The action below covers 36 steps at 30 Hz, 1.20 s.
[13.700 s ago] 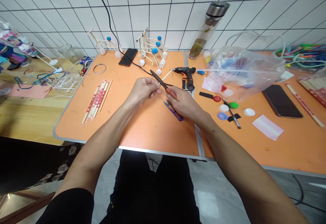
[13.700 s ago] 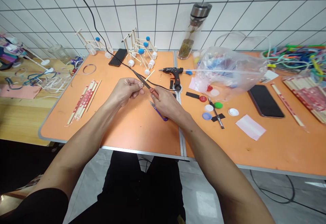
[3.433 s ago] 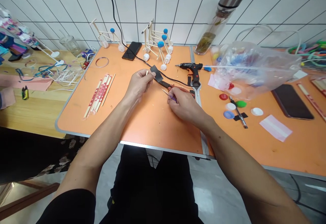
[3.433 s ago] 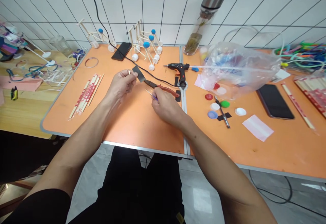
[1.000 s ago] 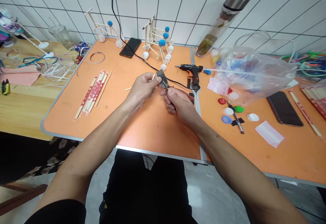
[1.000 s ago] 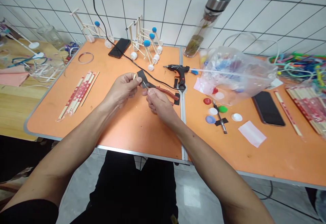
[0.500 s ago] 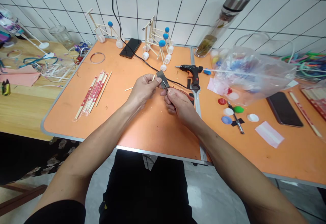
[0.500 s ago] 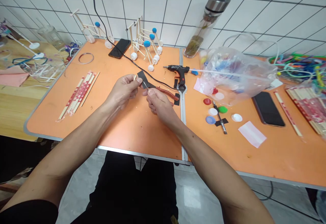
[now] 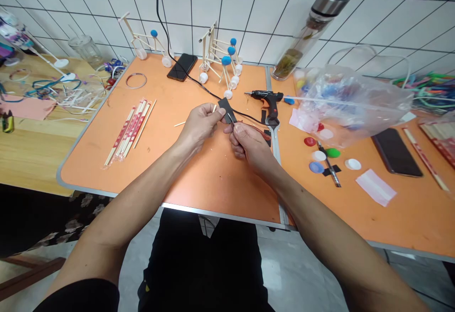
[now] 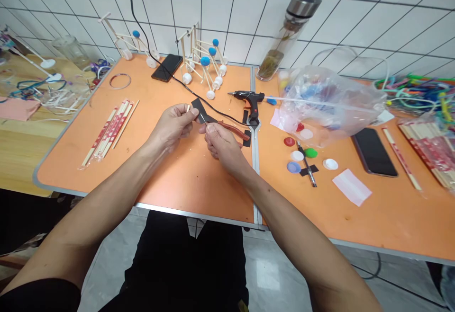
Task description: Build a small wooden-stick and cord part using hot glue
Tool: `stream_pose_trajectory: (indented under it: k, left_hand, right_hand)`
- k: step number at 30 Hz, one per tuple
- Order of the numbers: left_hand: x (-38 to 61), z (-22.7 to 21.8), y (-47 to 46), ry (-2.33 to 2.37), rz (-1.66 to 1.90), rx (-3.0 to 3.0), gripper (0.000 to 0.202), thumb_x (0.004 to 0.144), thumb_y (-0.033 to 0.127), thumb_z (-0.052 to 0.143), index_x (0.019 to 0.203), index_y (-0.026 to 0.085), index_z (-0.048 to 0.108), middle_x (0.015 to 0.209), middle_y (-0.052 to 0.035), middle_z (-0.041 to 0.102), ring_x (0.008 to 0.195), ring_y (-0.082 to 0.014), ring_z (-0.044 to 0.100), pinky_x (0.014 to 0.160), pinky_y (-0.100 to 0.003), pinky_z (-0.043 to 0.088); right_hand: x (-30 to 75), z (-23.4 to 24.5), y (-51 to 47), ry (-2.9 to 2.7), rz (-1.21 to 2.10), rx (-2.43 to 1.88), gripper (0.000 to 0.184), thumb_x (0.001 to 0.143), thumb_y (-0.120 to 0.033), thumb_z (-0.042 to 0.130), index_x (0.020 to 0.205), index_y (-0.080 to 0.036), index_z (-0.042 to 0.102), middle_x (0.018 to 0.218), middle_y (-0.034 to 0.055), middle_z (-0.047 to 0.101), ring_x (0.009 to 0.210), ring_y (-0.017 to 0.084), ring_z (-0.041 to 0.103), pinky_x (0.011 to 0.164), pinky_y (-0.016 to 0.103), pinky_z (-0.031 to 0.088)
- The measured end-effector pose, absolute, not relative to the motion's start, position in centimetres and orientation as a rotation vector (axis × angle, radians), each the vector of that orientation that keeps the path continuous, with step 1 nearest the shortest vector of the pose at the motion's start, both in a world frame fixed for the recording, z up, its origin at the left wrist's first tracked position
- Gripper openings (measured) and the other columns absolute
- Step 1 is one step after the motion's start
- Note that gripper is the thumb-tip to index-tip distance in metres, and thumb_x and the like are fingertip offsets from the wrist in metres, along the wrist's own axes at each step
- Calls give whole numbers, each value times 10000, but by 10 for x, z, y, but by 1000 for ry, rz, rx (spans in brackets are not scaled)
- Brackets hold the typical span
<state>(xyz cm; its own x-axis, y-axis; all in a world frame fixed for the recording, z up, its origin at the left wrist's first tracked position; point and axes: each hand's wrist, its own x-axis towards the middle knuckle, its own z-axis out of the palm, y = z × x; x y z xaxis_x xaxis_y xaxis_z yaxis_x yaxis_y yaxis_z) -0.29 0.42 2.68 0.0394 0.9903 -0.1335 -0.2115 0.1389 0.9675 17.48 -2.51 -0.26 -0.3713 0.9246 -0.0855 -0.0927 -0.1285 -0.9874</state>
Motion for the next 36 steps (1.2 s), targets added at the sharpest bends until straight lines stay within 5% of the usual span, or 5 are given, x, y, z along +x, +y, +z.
stream_pose_trajectory:
  k: [36]
  left_hand:
    - [-5, 26, 5, 1087, 1174, 964, 403, 1034, 317, 867, 737, 169, 639, 552, 62, 466, 436, -32, 279, 479, -235, 165]
  right_hand:
    - [175, -6, -24, -1321, 1619, -1002, 604, 972, -828, 782, 1002, -266, 562, 811, -56, 416, 602, 113, 294, 533, 279, 195]
